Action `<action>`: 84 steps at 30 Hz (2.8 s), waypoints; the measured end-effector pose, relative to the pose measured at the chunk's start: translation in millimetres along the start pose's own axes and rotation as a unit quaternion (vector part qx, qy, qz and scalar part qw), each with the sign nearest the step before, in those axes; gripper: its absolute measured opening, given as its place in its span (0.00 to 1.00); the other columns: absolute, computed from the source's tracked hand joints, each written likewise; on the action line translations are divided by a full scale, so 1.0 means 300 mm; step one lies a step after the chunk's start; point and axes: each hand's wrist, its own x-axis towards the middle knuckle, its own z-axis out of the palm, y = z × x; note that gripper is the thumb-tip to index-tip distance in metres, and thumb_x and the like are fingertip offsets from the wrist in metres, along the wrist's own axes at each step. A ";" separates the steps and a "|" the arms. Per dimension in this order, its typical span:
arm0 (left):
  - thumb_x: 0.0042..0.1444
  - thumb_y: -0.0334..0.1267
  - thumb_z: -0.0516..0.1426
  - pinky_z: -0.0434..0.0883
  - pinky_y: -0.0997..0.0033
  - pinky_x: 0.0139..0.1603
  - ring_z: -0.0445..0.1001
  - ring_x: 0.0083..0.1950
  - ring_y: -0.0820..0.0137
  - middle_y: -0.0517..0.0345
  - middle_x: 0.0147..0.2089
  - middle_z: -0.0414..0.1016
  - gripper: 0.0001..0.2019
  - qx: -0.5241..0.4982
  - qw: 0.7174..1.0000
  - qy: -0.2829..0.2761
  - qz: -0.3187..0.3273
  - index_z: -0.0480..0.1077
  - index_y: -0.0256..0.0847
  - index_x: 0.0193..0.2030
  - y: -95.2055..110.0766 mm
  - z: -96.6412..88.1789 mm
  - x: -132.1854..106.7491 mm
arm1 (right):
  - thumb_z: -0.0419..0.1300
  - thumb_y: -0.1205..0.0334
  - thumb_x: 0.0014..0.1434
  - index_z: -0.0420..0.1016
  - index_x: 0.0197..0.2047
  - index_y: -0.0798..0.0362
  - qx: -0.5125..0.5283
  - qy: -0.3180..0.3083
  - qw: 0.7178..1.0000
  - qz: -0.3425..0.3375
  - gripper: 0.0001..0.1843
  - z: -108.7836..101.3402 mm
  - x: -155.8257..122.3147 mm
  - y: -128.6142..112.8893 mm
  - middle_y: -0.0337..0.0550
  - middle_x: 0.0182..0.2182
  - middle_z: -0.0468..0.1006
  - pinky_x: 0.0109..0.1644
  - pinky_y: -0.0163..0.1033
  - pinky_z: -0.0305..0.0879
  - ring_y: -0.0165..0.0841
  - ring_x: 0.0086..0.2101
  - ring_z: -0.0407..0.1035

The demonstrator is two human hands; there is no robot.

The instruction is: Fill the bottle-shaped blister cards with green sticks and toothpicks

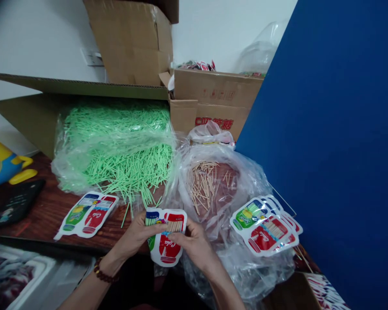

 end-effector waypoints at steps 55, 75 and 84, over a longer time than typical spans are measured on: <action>0.52 0.42 0.60 0.60 0.76 0.26 0.65 0.25 0.71 0.62 0.23 0.73 0.10 0.255 0.966 0.015 0.028 0.76 0.37 0.26 0.027 0.026 -0.018 | 0.55 0.66 0.62 0.75 0.31 0.52 -0.560 -0.127 0.796 -0.193 0.09 -0.015 0.088 -0.236 0.37 0.29 0.71 0.34 0.33 0.56 0.29 0.29 0.66; 0.43 0.39 0.68 0.71 0.72 0.31 0.76 0.29 0.68 0.54 0.30 0.82 0.12 0.005 0.995 0.039 -0.096 0.77 0.34 0.34 0.015 0.007 -0.002 | 0.58 0.57 0.59 0.72 0.31 0.53 -0.260 0.106 0.943 -0.179 0.10 -0.174 0.190 -0.194 0.37 0.26 0.73 0.38 0.37 0.60 0.31 0.30 0.67; 0.47 0.36 0.67 0.72 0.73 0.34 0.77 0.31 0.69 0.54 0.32 0.82 0.10 -0.059 0.994 0.055 -0.068 0.78 0.35 0.36 0.000 0.015 0.003 | 0.62 0.56 0.55 0.75 0.43 0.52 -0.269 0.011 0.961 -0.064 0.13 -0.148 0.110 -0.106 0.40 0.36 0.77 0.39 0.37 0.64 0.33 0.35 0.70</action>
